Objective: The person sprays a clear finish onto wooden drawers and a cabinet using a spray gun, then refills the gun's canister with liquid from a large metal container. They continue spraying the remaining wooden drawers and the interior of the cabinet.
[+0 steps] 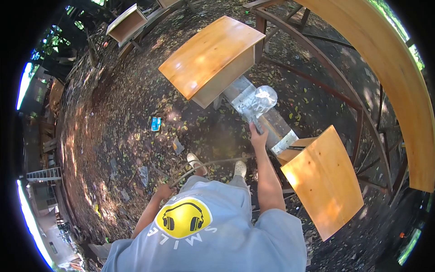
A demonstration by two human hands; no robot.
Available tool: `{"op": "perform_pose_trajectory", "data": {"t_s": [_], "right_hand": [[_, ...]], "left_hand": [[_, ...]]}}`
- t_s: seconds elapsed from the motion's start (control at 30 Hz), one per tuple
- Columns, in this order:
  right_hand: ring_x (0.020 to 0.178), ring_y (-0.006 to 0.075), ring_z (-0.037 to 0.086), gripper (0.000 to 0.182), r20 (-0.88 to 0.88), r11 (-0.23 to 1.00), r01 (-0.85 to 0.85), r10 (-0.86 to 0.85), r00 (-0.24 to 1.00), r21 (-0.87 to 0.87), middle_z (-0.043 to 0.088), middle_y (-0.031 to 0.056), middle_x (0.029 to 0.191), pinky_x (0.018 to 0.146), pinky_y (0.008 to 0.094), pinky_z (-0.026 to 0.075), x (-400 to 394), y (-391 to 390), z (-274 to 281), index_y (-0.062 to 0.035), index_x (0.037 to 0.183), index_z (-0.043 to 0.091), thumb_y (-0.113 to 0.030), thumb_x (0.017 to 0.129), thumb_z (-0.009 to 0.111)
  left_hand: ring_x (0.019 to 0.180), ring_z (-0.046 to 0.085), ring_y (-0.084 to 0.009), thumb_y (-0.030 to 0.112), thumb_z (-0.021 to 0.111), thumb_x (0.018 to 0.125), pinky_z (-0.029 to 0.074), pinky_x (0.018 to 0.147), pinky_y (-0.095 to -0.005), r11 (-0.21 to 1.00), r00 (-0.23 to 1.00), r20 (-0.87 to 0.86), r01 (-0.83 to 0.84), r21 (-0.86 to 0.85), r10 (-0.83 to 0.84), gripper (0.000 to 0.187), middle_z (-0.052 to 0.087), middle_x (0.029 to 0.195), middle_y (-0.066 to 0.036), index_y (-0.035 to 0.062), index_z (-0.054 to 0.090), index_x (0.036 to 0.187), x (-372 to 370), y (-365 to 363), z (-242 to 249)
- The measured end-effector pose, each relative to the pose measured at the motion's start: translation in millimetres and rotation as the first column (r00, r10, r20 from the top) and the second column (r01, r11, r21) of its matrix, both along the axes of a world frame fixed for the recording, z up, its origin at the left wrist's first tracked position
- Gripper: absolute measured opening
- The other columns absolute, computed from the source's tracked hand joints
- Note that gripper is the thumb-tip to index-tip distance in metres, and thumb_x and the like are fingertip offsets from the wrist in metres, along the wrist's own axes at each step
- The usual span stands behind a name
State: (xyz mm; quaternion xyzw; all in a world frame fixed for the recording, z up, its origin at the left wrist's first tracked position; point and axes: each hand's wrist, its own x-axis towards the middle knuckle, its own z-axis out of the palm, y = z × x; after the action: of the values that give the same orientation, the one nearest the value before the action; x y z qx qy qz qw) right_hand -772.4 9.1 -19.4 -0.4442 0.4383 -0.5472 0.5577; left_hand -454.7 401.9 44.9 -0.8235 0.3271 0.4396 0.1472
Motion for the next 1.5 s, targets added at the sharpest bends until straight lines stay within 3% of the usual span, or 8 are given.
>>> {"op": "perform_pose_trajectory", "data": {"t_s": [0.2,0.53,0.67,0.87,0.97,1.27,1.4,1.5], "right_hand": [[0.063,0.0080,0.053,0.025,0.025,0.976,0.178,-0.183,0.983,0.122,0.059,-0.0017,0.070,0.058,0.0251,0.042,4,-56,-27,0.0007,0.086,0.068,-0.024,0.088,0.070],[0.084,0.0187,0.066,0.038,-0.120,0.917,0.398,-0.398,0.910,-0.026,0.071,0.0138,0.094,0.077,0.0311,0.049,5,-127,8,0.0068,0.103,0.068,-0.028,0.089,0.068],[0.065,0.0110,0.057,0.030,-0.223,0.886,0.427,-0.459,0.860,-0.181,0.064,0.0036,0.074,0.057,0.0262,0.044,8,-138,22,0.0060,0.094,0.068,-0.024,0.089,0.070],[0.077,0.0131,0.062,0.037,-0.274,0.989,0.147,-0.134,0.952,0.029,0.070,0.0087,0.083,0.072,0.0292,0.048,-9,-114,-19,0.0065,0.095,0.069,-0.029,0.085,0.072],[0.073,0.0117,0.058,0.032,-0.210,0.988,0.152,-0.142,0.967,0.029,0.066,0.0054,0.077,0.070,0.0295,0.047,-3,-65,0,0.0049,0.090,0.069,-0.026,0.083,0.075],[0.061,0.0065,0.052,0.020,-0.204,0.959,-0.277,0.259,0.944,-0.062,0.060,-0.0015,0.065,0.056,0.0254,0.041,1,15,28,0.0005,0.083,0.068,-0.019,0.085,0.072],[0.069,0.0094,0.057,0.022,-0.270,0.877,-0.460,0.481,0.834,0.140,0.065,0.0007,0.073,0.064,0.0269,0.045,-1,10,34,0.0021,0.088,0.068,-0.019,0.085,0.073],[0.065,0.0106,0.060,0.026,-0.281,0.972,-0.224,0.195,0.940,-0.074,0.068,0.0048,0.072,0.062,0.0291,0.047,16,0,39,0.0008,0.092,0.069,-0.024,0.085,0.072]], "left_hand": [[0.095,0.064,-0.0417,0.042,0.063,0.087,0.048,0.084,-0.0467,0.989,0.998,-0.036,-0.060,-0.135,0.055,0.047,0.066,0.095,-0.028,-0.0020,0.068,0.102,-18,-18,23],[0.091,0.064,-0.0435,0.042,0.060,0.088,0.048,0.081,-0.0476,0.988,0.995,-0.096,-0.019,-0.152,0.004,0.046,0.065,0.090,-0.028,-0.0030,0.066,0.097,-15,-27,24],[0.091,0.063,-0.0436,0.044,0.058,0.089,0.048,0.081,-0.0486,0.977,0.989,-0.140,-0.075,-0.198,0.048,0.048,0.065,0.091,-0.028,-0.0026,0.066,0.097,-10,-21,3],[0.090,0.064,-0.0428,0.045,0.059,0.088,0.048,0.081,-0.0494,0.987,0.995,-0.098,-0.007,-0.161,-0.009,0.046,0.066,0.093,-0.027,0.0010,0.068,0.097,-6,-26,-4],[0.091,0.064,-0.0419,0.045,0.060,0.087,0.049,0.081,-0.0485,0.989,0.994,-0.103,0.022,-0.148,-0.037,0.045,0.066,0.093,-0.027,0.0024,0.069,0.099,1,-17,-13],[0.093,0.065,-0.0402,0.042,0.063,0.085,0.049,0.082,-0.0472,0.990,0.994,-0.099,0.025,-0.137,-0.038,0.043,0.067,0.094,-0.025,0.0024,0.070,0.099,14,19,-29],[0.094,0.064,-0.0406,0.042,0.063,0.085,0.049,0.083,-0.0471,0.997,0.993,-0.105,0.037,-0.061,-0.044,0.043,0.067,0.095,-0.026,0.0024,0.069,0.101,15,19,-27],[0.095,0.064,-0.0409,0.041,0.062,0.086,0.049,0.084,-0.0468,0.998,0.995,-0.093,0.014,-0.067,-0.020,0.043,0.067,0.096,-0.026,0.0022,0.069,0.102,8,10,-18]]}}
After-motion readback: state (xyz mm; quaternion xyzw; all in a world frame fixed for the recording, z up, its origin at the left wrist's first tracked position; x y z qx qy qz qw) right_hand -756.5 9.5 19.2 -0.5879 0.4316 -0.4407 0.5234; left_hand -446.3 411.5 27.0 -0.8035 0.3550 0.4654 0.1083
